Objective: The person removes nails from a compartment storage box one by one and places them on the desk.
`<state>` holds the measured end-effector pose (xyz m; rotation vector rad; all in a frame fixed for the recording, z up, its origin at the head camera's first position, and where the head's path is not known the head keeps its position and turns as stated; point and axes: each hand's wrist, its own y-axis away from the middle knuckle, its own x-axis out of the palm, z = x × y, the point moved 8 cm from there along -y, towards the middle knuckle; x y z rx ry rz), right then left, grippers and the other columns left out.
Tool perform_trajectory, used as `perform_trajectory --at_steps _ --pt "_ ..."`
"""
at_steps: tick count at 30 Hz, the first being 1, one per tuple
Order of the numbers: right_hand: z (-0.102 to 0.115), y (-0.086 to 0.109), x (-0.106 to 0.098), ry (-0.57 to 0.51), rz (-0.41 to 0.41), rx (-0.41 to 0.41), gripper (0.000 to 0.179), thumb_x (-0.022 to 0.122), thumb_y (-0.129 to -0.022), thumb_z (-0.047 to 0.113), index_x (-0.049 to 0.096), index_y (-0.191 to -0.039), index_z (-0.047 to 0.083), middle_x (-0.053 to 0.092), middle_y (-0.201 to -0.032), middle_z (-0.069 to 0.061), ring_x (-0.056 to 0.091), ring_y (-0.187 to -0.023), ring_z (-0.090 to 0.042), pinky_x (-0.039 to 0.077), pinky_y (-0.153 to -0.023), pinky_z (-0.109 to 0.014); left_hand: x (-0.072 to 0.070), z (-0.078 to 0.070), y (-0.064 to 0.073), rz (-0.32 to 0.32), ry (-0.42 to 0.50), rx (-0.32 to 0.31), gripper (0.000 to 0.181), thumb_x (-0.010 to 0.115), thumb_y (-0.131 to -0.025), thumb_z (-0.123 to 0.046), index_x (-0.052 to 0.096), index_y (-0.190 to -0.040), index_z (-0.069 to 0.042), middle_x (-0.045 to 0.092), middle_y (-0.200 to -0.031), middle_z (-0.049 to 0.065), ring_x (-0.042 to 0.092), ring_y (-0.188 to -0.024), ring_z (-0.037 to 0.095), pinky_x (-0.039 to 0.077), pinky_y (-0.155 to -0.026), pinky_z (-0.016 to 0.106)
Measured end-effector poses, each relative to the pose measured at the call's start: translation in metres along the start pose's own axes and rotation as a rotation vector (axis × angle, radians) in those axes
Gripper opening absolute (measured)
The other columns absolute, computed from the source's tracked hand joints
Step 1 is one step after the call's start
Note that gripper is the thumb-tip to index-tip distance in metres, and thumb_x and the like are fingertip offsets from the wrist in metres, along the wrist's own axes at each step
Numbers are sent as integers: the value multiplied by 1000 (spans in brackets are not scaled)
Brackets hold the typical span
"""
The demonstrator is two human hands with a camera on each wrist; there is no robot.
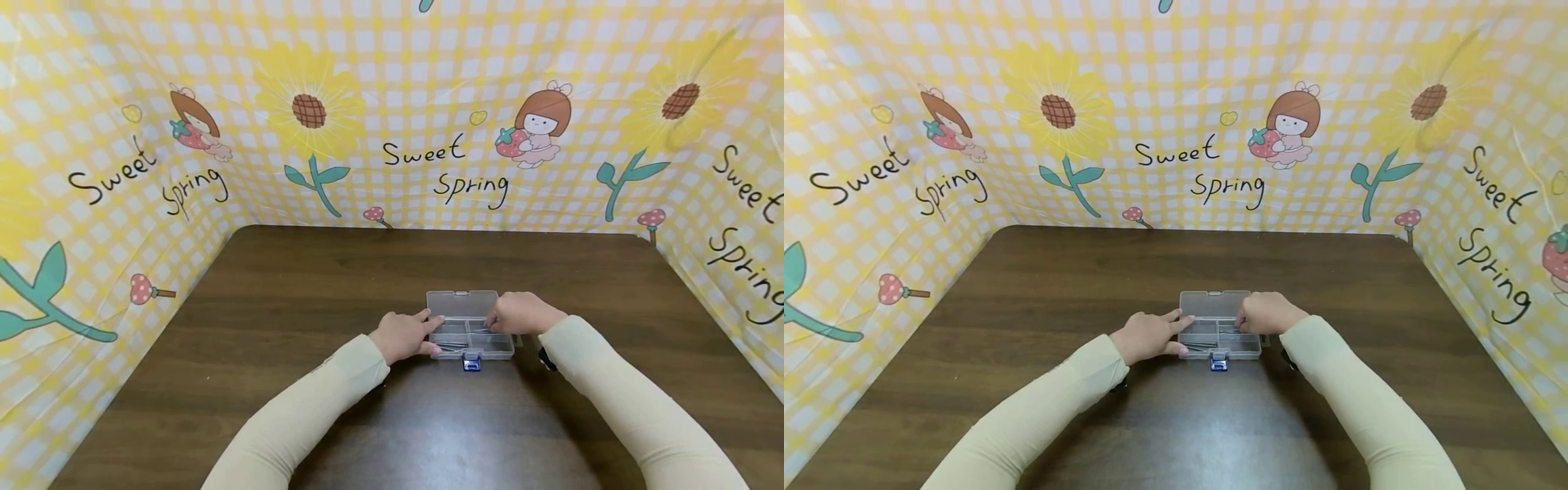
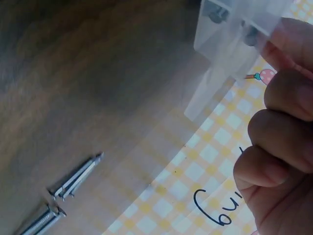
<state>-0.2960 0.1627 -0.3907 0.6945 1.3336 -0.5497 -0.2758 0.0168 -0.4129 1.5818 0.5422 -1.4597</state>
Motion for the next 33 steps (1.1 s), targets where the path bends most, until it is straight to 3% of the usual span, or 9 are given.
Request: perform_trajectory --at_steps 3,9,15,21,33 --pt "-1 2 -4 -10 -12 -1 17 64 -85 7 73 -74 17 68 -77 6 52 -62 -5 48 -58 -30 0 0 0 -1 -5 0 71 45 -89 -60 27 -152 -33 34 -152 -5 47 -48 15 39 -57 28" --pt "-12 7 -4 -116 4 30 24 58 -84 5 63 -64 16 48 -61 10 35 -56 -6 33 -54 -26 2 0 -1 8 7 5 71 45 -89 -59 27 -152 -32 34 -153 -5 49 -50 14 40 -59 29" --pt "-28 14 -3 -234 21 94 16 58 -87 8 72 -79 10 59 -71 6 43 -58 -7 39 -57 -27 0 0 -1 6 5 3 71 47 -89 -59 28 -152 -33 34 -152 -5 54 -55 15 41 -60 30" --pt "-39 22 -6 -318 -5 96 16 58 -87 7 74 -84 6 66 -78 3 48 -62 -7 43 -61 -28 -1 0 -1 6 14 5 71 47 -89 -59 28 -152 -33 34 -153 -5 53 -54 15 40 -56 29" --pt "-58 50 -10 -409 0 137 17 57 -87 8 73 -84 2 63 -75 4 47 -62 -7 41 -59 -27 1 1 -2 1 12 10 70 47 -89 -58 29 -152 -33 34 -153 -5 47 -50 14 37 -52 28"
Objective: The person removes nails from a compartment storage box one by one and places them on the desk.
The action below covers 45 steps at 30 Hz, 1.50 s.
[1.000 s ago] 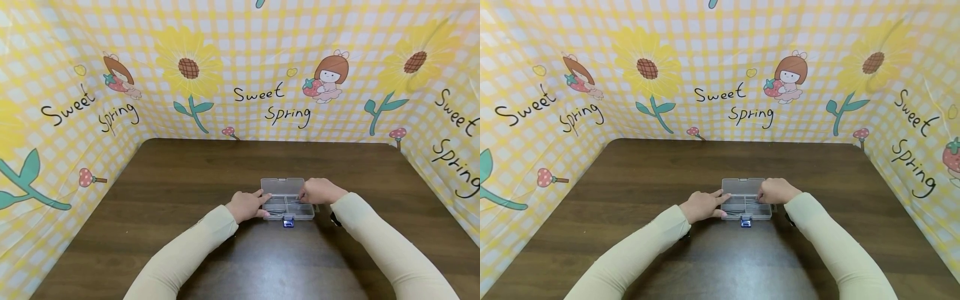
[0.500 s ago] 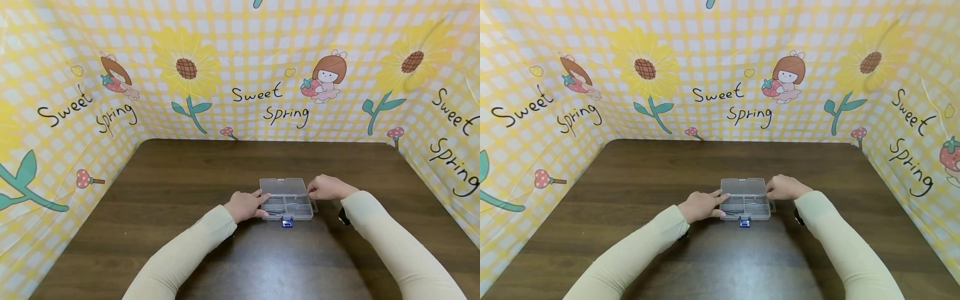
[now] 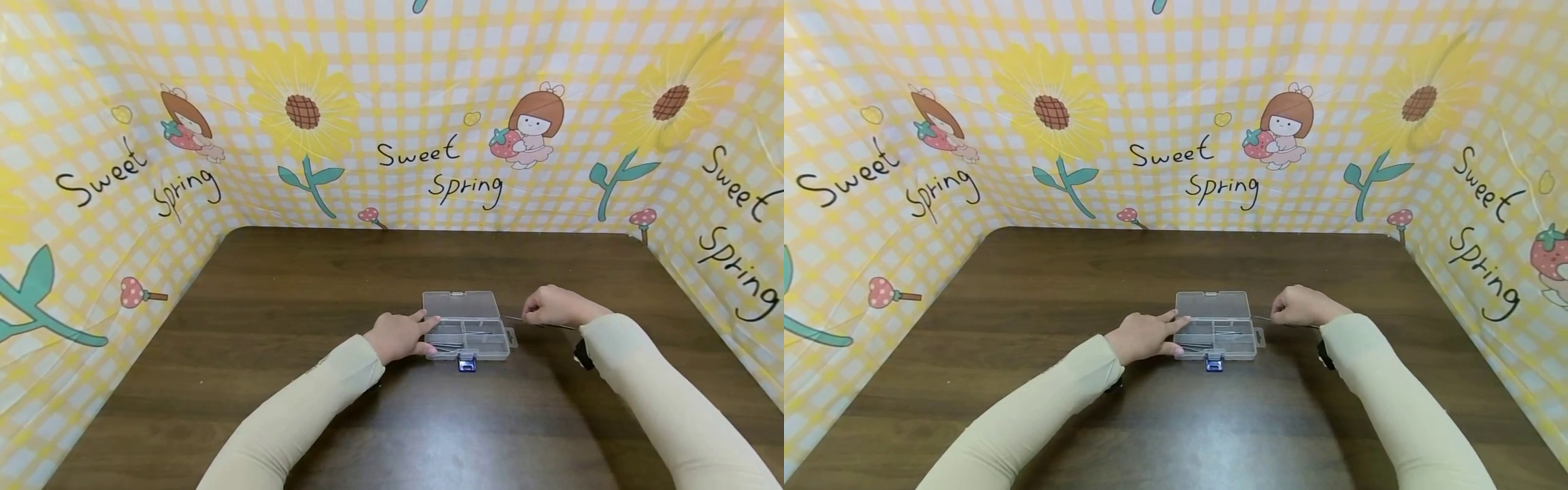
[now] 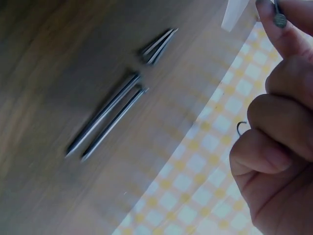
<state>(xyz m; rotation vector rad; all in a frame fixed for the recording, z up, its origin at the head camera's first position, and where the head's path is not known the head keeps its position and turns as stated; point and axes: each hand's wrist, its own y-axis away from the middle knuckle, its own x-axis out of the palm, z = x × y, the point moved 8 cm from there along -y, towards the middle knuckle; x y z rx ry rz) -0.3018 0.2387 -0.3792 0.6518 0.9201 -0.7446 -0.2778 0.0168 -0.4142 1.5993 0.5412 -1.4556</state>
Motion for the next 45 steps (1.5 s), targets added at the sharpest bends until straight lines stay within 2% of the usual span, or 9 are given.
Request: perform_trajectory --at_steps 8,13,21,30,34,40,45 --pt "-22 17 0 -41 -16 39 19 62 -88 11 68 -70 6 52 -63 10 38 -54 -6 35 -54 -25 -1 0 0 -2 17 8 70 48 -89 -57 30 -151 -31 35 -152 -3 56 -60 13 38 -54 29" --pt "-34 27 -1 -42 -38 61 21 63 -89 13 66 -69 6 50 -62 10 38 -54 -6 34 -55 -25 -1 0 0 0 18 3 70 48 -89 -57 30 -151 -31 35 -152 -4 51 -53 14 36 -52 28" --pt "-55 45 -2 -49 -52 122 19 64 -89 13 66 -71 6 53 -64 9 40 -57 -8 36 -56 -26 1 1 0 -1 17 8 70 48 -89 -57 30 -152 -31 34 -152 -3 50 -53 13 36 -52 28" --pt "-61 57 2 -53 -54 152 20 65 -89 15 65 -71 7 55 -67 8 40 -57 -8 36 -58 -27 0 0 1 -5 18 9 70 47 -89 -57 29 -152 -32 34 -153 -4 38 -46 13 30 -49 27" --pt "-62 59 5 -52 -53 138 16 64 -90 14 70 -77 6 57 -69 8 40 -58 -7 35 -57 -28 2 -1 1 7 18 9 70 46 -89 -57 28 -152 -32 33 -153 -4 34 -45 13 30 -49 27" --pt "-60 58 7 -43 -60 135 14 64 -90 14 72 -81 7 55 -67 9 38 -58 -7 35 -57 -27 1 0 2 5 27 2 70 47 -89 -57 28 -152 -32 33 -153 -4 34 -45 13 29 -49 26" --pt "-59 57 7 -5 -56 138 14 64 -89 14 72 -81 6 53 -65 9 39 -58 -7 35 -57 -27 1 1 1 -5 34 0 70 48 -89 -57 29 -151 -32 34 -152 -4 40 -47 13 29 -49 27"
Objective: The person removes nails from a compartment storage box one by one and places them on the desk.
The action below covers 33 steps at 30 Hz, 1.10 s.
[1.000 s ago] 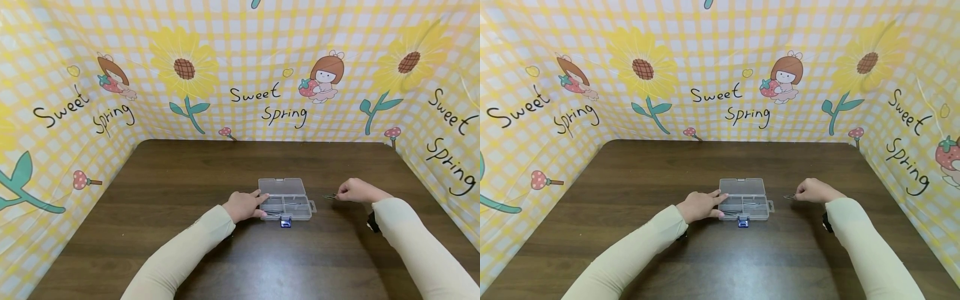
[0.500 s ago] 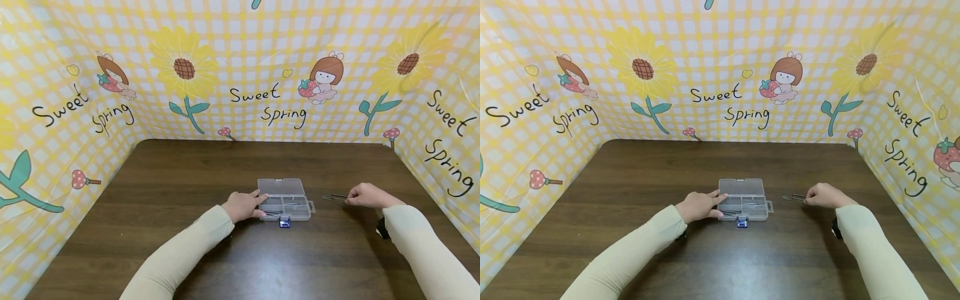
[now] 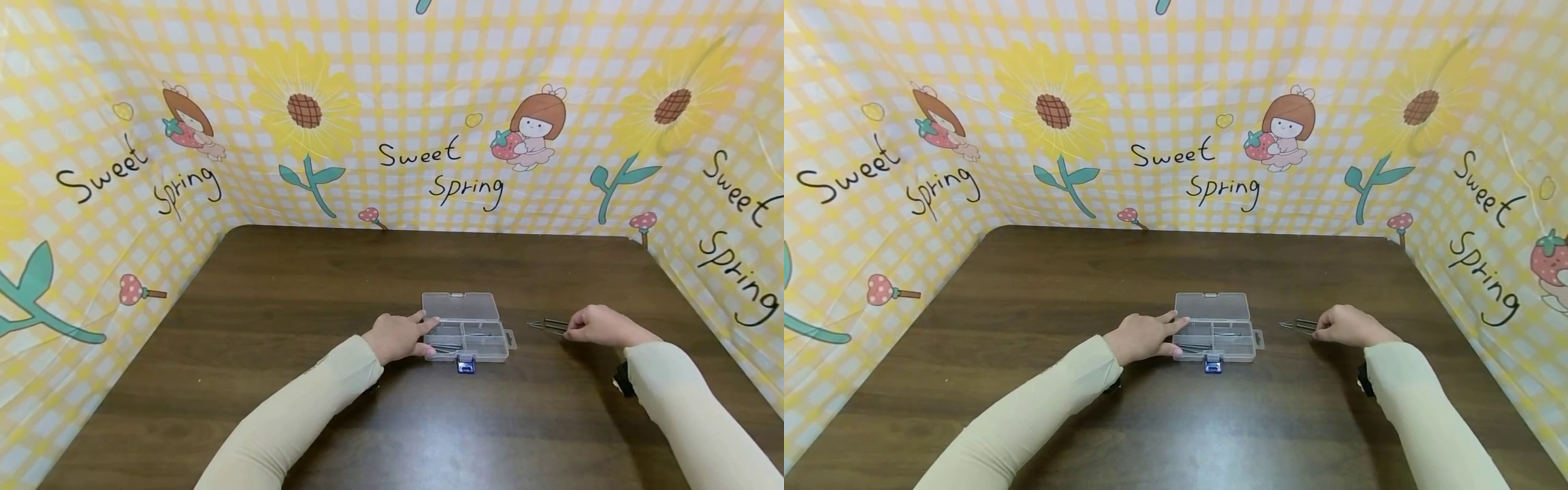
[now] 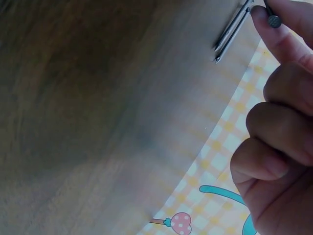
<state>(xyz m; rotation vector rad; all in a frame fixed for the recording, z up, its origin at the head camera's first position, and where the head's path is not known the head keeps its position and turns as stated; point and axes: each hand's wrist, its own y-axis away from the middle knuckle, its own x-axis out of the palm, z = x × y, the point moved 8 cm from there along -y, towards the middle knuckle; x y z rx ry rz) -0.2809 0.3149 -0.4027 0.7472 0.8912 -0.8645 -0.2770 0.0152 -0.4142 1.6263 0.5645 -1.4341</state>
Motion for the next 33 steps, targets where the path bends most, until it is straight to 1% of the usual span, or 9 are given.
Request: perform_trajectory --at_steps 2,8,13,16,23,29,33 --pt "0 0 0 14 1 1 14 65 -89 15 71 -80 6 52 -65 9 39 -58 -7 35 -57 -28 0 0 0 1 6 0 70 48 -89 -57 29 -152 -32 34 -153 -4 41 -47 13 29 -49 27" --pt "0 -1 1 39 9 16 15 66 -88 18 69 -77 8 51 -65 10 40 -59 -8 36 -58 -29 1 1 0 6 13 4 70 48 -89 -57 28 -152 -32 32 -153 -4 35 -45 12 28 -49 26" --pt "-2 -3 2 49 16 20 13 67 -88 17 69 -77 9 55 -68 9 43 -60 -8 39 -58 -30 0 1 0 4 24 11 70 48 -90 -56 29 -152 -31 33 -153 -3 46 -49 13 31 -51 27" --pt "-4 -5 4 59 23 27 12 66 -87 14 68 -76 10 55 -68 9 44 -60 -8 39 -58 -29 0 1 0 3 26 12 70 48 -90 -56 29 -152 -31 33 -153 -2 49 -52 12 32 -52 27" --pt "-6 -6 6 65 29 51 10 65 -86 14 67 -77 12 54 -68 8 44 -60 -10 37 -56 -31 -1 1 1 -6 32 14 69 49 -90 -56 30 -151 -31 34 -153 -2 45 -48 14 32 -51 27" --pt "-6 -6 7 82 24 67 12 65 -86 15 64 -74 13 51 -66 8 43 -60 -10 36 -56 -31 0 0 1 -10 14 18 70 48 -89 -57 30 -151 -31 34 -152 -2 41 -46 13 31 -50 27" --pt "-6 -7 7 87 21 71 11 65 -85 15 65 -74 13 52 -67 8 43 -61 -10 37 -56 -31 1 1 0 -7 11 16 70 48 -89 -57 30 -152 -31 34 -152 -2 46 -49 13 33 -51 27"
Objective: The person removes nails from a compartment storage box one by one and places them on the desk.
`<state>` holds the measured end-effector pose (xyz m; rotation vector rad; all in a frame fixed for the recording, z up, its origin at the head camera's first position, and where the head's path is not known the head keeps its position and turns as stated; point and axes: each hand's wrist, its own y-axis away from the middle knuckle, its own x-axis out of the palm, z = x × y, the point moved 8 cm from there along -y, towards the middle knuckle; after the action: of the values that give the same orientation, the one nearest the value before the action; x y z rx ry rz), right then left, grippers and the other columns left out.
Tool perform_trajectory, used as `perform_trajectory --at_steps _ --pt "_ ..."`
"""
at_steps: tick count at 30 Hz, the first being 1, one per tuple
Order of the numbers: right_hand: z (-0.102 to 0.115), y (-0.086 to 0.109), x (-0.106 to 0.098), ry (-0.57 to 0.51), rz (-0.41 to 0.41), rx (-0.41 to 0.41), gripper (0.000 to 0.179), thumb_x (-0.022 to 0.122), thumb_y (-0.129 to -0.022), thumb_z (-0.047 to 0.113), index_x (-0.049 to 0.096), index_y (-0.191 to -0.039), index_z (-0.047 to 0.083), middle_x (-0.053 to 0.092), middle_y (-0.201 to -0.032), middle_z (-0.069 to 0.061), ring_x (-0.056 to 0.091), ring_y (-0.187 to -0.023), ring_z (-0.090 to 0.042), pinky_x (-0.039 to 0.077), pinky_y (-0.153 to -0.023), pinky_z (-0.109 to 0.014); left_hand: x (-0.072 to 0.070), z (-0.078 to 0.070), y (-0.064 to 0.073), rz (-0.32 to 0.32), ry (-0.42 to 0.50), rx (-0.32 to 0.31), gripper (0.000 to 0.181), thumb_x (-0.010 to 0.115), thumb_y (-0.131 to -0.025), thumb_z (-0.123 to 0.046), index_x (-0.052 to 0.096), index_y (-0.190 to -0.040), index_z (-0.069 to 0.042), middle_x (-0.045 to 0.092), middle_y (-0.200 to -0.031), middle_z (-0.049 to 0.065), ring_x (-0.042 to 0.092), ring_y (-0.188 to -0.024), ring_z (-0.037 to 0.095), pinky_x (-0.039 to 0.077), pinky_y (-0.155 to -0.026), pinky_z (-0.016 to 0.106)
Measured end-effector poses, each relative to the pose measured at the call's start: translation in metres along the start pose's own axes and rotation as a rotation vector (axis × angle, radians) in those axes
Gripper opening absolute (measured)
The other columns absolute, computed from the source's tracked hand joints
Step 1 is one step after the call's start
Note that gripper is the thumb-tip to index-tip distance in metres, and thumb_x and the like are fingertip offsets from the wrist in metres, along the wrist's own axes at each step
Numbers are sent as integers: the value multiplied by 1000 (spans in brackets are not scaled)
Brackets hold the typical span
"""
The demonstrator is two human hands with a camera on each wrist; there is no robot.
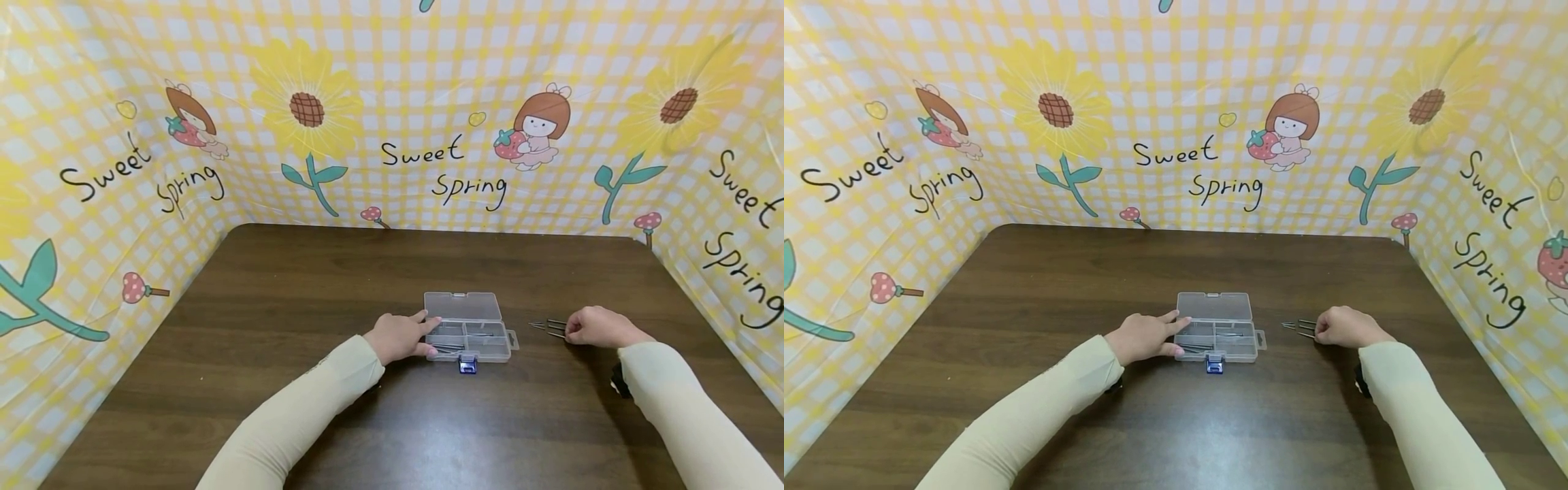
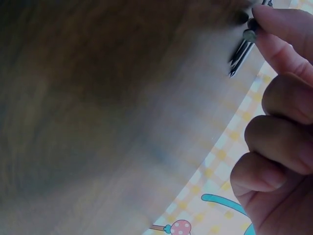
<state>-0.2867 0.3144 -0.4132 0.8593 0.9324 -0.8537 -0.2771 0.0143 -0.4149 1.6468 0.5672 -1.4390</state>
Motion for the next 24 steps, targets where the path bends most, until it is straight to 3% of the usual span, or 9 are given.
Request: perform_trajectory --at_steps 12,19,24 --pt "4 1 -4 11 4 16 7 67 -85 16 69 -82 11 60 -75 6 47 -65 -11 42 -59 -34 -1 0 1 -2 13 4 70 49 -89 -57 31 -151 -30 35 -152 -2 48 -50 13 34 -52 27" --pt "13 -2 -11 2 -25 -21 7 68 -84 15 71 -83 10 65 -79 4 50 -67 -10 45 -63 -35 -1 0 2 6 2 0 70 48 -89 -57 30 -152 -31 33 -153 -3 43 -48 13 33 -53 27" --pt "27 -6 -15 -17 -47 -57 7 67 -85 13 72 -86 8 68 -83 1 56 -71 -12 47 -66 -37 -1 0 2 10 6 -2 70 48 -89 -57 30 -152 -31 33 -153 -3 48 -51 12 33 -54 27"
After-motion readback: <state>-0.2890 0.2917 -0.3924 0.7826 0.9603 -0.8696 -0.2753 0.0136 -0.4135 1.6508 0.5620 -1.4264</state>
